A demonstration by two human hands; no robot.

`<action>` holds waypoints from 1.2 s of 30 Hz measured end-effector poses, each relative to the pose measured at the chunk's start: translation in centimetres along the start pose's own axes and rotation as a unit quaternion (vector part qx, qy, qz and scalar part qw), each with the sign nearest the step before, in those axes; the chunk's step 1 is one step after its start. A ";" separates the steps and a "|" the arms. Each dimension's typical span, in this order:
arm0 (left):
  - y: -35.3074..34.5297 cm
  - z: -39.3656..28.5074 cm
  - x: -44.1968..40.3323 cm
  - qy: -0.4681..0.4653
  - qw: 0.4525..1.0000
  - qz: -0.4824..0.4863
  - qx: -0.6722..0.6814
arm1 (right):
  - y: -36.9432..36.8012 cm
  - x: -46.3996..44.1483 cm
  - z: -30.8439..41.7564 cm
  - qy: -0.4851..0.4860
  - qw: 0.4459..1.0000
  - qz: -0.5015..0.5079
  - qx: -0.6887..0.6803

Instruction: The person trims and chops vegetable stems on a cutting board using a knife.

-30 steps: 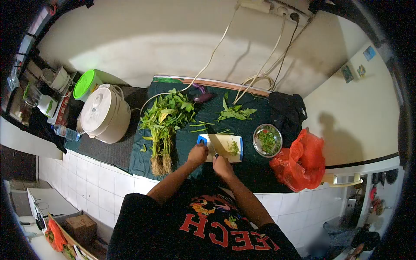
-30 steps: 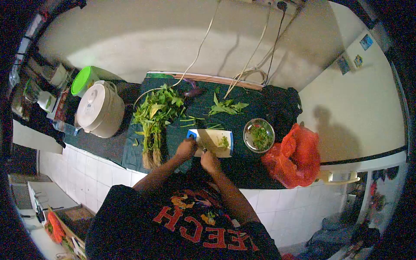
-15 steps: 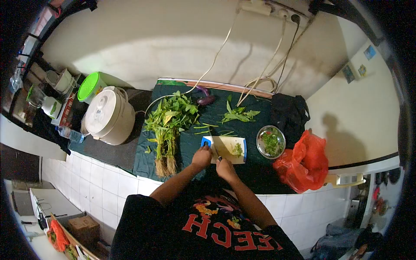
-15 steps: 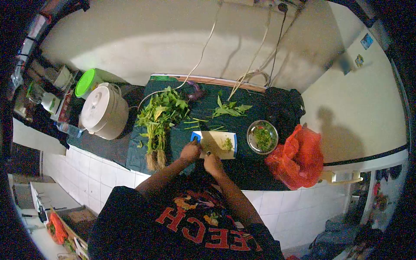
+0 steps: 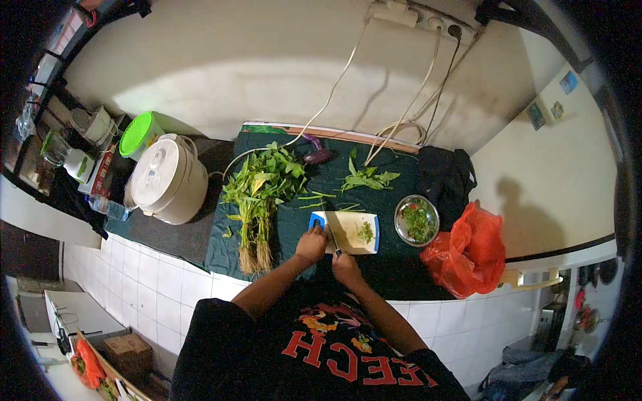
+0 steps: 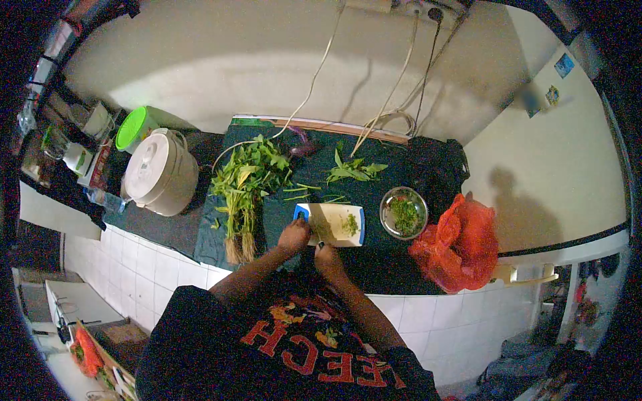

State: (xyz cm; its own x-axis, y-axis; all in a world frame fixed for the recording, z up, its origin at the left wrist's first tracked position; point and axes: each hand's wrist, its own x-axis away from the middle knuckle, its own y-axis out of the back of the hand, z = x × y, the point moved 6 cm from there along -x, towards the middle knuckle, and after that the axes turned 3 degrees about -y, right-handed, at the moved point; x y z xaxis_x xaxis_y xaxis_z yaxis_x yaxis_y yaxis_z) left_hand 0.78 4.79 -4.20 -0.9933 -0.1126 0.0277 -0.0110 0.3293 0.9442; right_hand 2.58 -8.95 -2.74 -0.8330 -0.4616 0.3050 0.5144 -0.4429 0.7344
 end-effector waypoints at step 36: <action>1.1 0.4 1.7 -0.145 0.984 -0.102 -0.002 | -0.4 -1.2 1.3 0.025 0.998 0.037 0.044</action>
State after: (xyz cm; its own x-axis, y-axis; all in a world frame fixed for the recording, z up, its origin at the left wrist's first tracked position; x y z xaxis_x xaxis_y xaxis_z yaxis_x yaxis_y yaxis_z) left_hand -0.99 5.30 -3.23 -0.9615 0.0967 -0.2574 -0.2141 0.3242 0.9214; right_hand 3.09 -7.29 -2.59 -0.7816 -0.5289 0.3308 0.5518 -0.3387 0.7621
